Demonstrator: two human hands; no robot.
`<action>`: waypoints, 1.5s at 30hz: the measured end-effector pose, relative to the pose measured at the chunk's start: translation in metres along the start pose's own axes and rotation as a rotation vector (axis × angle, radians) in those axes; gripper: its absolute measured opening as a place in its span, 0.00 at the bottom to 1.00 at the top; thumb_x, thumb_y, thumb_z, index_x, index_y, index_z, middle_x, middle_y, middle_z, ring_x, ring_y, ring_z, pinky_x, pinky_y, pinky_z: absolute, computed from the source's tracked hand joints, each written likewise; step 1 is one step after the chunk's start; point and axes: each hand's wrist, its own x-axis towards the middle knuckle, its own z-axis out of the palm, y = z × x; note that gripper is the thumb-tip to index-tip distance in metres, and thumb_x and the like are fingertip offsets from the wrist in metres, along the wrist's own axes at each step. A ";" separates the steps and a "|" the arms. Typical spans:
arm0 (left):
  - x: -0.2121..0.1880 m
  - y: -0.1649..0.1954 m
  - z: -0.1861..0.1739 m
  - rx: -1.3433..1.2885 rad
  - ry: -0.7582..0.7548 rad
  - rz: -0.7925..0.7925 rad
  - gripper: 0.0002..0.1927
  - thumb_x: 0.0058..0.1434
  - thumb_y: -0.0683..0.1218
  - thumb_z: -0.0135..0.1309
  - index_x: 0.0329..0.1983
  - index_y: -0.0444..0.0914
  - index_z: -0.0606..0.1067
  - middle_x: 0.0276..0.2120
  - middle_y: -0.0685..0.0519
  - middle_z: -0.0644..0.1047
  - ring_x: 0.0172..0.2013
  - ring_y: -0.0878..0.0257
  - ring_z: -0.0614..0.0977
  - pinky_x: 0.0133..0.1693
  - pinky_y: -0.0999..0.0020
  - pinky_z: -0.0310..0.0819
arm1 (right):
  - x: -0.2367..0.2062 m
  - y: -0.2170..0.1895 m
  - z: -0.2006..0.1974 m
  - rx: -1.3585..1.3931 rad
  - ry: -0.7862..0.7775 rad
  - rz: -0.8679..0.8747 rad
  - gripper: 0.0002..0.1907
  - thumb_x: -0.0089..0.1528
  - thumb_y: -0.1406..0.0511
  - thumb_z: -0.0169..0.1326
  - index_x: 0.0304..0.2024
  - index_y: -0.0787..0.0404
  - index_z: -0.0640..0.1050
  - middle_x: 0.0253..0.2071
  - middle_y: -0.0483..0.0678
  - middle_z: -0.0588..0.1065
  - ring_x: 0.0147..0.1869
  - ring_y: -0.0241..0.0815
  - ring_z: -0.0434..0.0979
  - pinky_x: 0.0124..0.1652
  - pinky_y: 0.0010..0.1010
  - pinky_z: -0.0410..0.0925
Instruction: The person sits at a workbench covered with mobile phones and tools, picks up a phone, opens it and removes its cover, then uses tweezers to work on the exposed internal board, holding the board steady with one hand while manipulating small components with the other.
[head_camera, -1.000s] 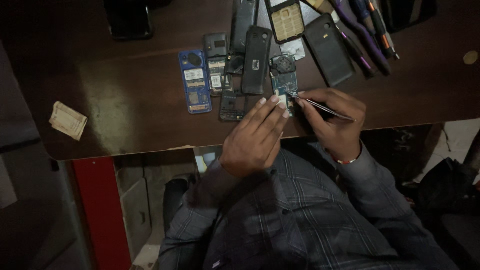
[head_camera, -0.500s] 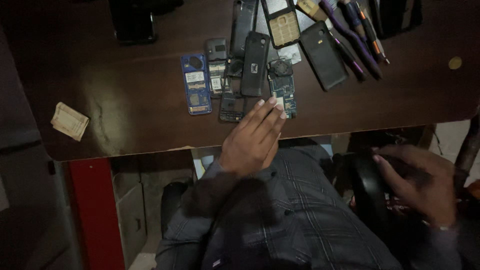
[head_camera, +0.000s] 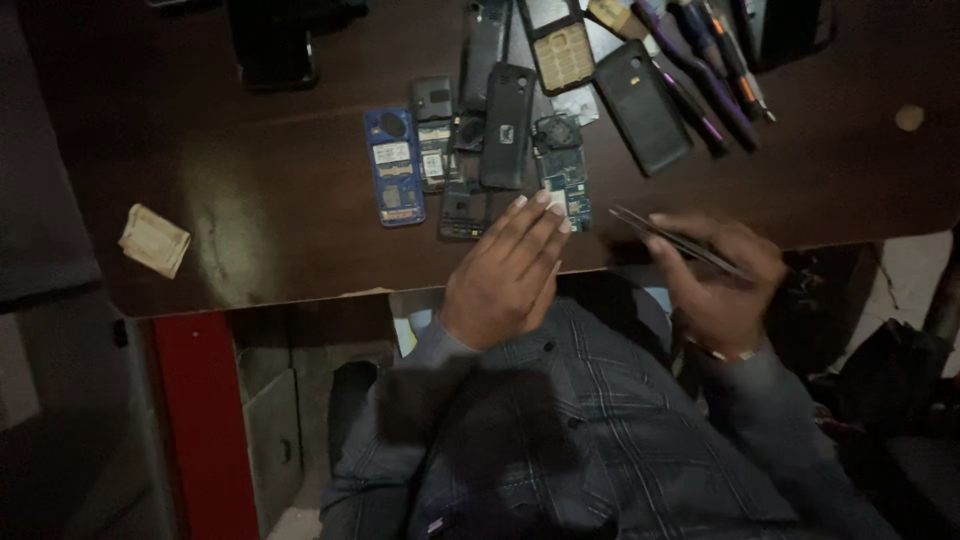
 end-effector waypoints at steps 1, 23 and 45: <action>-0.001 0.001 -0.002 0.007 -0.010 -0.003 0.22 0.66 0.39 0.57 0.61 0.24 0.73 0.62 0.37 0.73 0.68 0.42 0.70 0.71 0.46 0.64 | 0.008 0.001 0.012 0.058 -0.010 0.016 0.09 0.66 0.74 0.64 0.49 0.68 0.82 0.45 0.52 0.82 0.44 0.39 0.83 0.42 0.25 0.73; -0.002 -0.007 0.004 0.001 -0.035 0.011 0.24 0.63 0.40 0.59 0.60 0.23 0.73 0.62 0.34 0.72 0.68 0.41 0.70 0.70 0.45 0.63 | 0.040 -0.001 0.042 -0.053 -0.109 -0.225 0.09 0.63 0.75 0.65 0.45 0.67 0.81 0.45 0.52 0.82 0.46 0.44 0.84 0.46 0.32 0.72; -0.002 -0.007 0.004 -0.007 -0.023 0.006 0.22 0.63 0.38 0.59 0.59 0.23 0.74 0.61 0.34 0.73 0.67 0.41 0.71 0.70 0.45 0.64 | 0.036 0.004 0.040 -0.028 -0.071 -0.181 0.08 0.63 0.75 0.65 0.45 0.68 0.81 0.43 0.53 0.83 0.43 0.42 0.84 0.41 0.28 0.72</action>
